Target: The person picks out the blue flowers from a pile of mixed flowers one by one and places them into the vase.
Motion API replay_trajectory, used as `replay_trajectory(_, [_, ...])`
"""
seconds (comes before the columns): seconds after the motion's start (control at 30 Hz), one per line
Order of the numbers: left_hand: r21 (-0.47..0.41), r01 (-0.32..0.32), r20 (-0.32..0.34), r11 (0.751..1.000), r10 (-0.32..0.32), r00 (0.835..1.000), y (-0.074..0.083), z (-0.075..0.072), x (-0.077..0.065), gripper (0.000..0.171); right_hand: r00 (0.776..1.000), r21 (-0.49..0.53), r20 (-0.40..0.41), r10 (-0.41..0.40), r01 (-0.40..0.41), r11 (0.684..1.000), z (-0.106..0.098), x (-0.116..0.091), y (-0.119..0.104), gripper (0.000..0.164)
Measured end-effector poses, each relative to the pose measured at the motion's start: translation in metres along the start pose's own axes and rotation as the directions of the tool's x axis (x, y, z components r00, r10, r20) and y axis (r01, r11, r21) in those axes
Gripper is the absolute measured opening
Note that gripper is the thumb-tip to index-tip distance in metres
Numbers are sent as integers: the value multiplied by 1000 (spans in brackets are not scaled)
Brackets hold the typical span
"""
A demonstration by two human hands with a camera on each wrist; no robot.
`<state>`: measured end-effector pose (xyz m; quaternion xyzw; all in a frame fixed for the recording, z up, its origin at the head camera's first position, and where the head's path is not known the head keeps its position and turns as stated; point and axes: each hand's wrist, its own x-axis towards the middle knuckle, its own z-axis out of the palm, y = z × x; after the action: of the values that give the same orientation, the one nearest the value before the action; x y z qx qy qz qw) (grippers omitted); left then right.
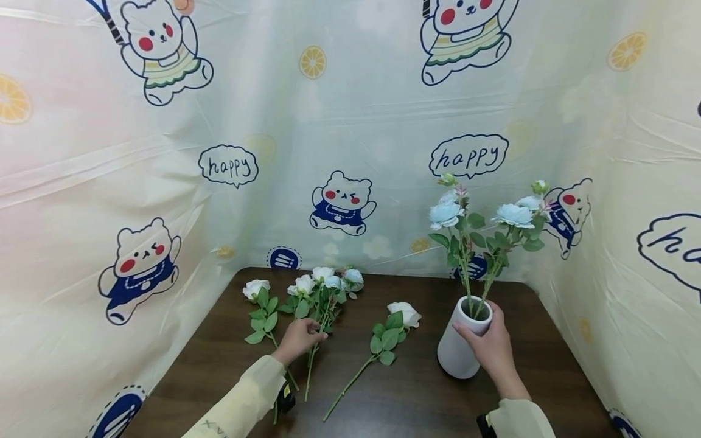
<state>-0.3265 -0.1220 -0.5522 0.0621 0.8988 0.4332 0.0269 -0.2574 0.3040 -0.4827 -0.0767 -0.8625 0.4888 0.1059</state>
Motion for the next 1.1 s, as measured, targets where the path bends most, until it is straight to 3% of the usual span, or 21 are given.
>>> replay_trajectory(0.07, [0, -5, 1, 1000, 5, 1000, -2, 2, -1, 23, 1000, 0, 0, 1, -1, 1000, 0, 0, 0, 102])
replay_trajectory(0.2, [40, -40, -4, 998, 40, 999, -8, 8, -1, 52, 1000, -1, 0, 6, -6, 1000, 0, 1, 1, 103])
replay_trajectory(0.43, [160, -32, -15, 987, 34, 999, -11, 11, -6, 25, 1000, 2, 2, 9, -9, 1000, -1, 0, 0, 103])
replay_trajectory(0.7, [211, -29, -27, 977, 35, 999, -11, 13, -6, 59, 1000, 12, 3, 6, -6, 1000, 0, -1, 0, 102])
replay_trajectory(1.1, [257, -3, -20, 967, 8, 1000, -13, 18, -1, 60, 1000, 10, -13, -5, 5, 1000, 1, 1, 1, 100])
